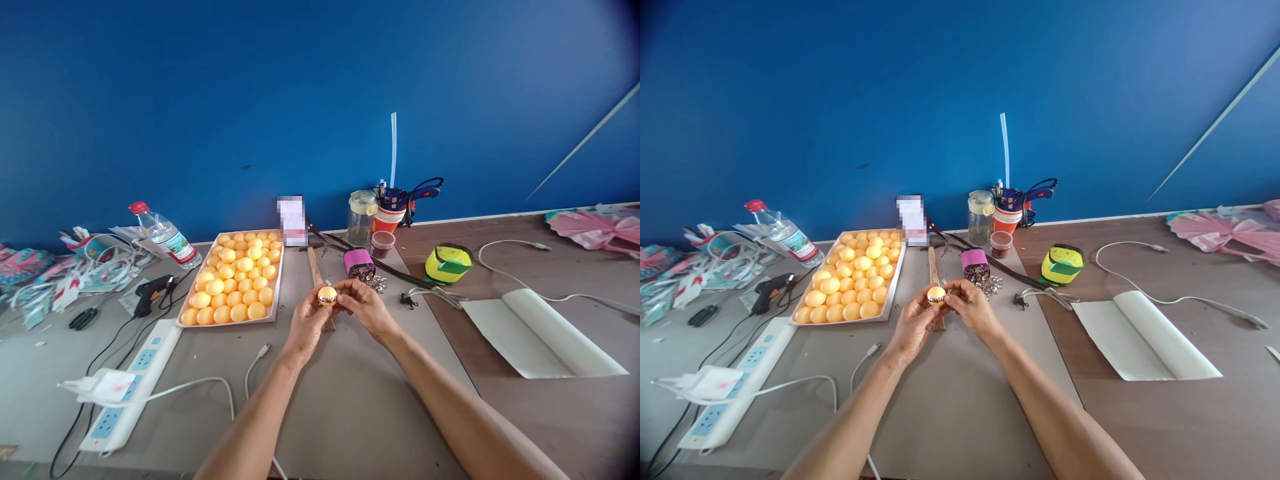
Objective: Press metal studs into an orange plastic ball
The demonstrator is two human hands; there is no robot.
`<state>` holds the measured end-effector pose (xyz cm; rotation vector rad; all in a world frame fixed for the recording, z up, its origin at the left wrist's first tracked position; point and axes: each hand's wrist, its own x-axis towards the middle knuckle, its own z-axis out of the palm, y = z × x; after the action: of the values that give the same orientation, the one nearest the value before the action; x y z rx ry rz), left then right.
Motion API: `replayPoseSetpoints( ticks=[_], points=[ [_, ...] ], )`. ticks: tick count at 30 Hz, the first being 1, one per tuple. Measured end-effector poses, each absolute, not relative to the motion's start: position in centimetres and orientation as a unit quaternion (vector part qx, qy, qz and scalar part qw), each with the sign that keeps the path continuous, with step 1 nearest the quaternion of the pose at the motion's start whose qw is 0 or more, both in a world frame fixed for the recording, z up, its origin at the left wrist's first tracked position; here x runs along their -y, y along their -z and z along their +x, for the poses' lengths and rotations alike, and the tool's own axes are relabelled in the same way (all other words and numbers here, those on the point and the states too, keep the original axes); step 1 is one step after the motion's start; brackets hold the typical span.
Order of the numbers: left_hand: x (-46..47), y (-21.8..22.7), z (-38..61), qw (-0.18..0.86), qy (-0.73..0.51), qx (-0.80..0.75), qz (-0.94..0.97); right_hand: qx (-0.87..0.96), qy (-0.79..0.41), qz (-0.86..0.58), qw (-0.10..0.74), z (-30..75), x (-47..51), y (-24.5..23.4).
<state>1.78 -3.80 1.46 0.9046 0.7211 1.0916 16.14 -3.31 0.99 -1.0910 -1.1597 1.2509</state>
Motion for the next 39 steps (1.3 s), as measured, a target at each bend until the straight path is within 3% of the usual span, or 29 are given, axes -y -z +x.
replayPoseSetpoints(
  ticks=[7, 13, 16, 20, 23, 30, 39],
  points=[
    [3.9, -1.2, 1.8, 0.669, -0.483, -0.366, 0.431, 0.524, -0.498, -0.474, 0.502, 16.2, 3.4, -1.0],
    [3.7, -1.7, 1.8, 0.687, -0.492, -0.352, 0.403, 0.487, -0.498, -0.48, 0.533, 16.3, 3.3, -1.0],
    [3.5, -1.9, 1.6, 0.697, -0.496, -0.357, 0.375, 0.501, -0.409, -0.547, 0.532, 17.1, 3.0, -0.8],
    [3.4, -1.7, 1.3, 0.671, -0.507, -0.384, 0.381, 0.581, -0.192, -0.638, 0.466, 18.5, 2.7, -0.3],
    [3.4, -1.4, 1.3, 0.646, -0.508, -0.399, 0.406, 0.61, -0.116, -0.683, 0.384, 18.9, 2.7, 0.1],
    [3.3, -0.8, 1.3, 0.634, -0.523, -0.399, 0.407, 0.639, -0.052, -0.731, 0.234, 18.7, 3.1, 0.0],
    [3.4, -1.4, 1.3, 0.623, -0.515, -0.41, 0.423, 0.646, -0.043, -0.738, 0.19, 18.7, 3.2, -0.6]
  ],
)
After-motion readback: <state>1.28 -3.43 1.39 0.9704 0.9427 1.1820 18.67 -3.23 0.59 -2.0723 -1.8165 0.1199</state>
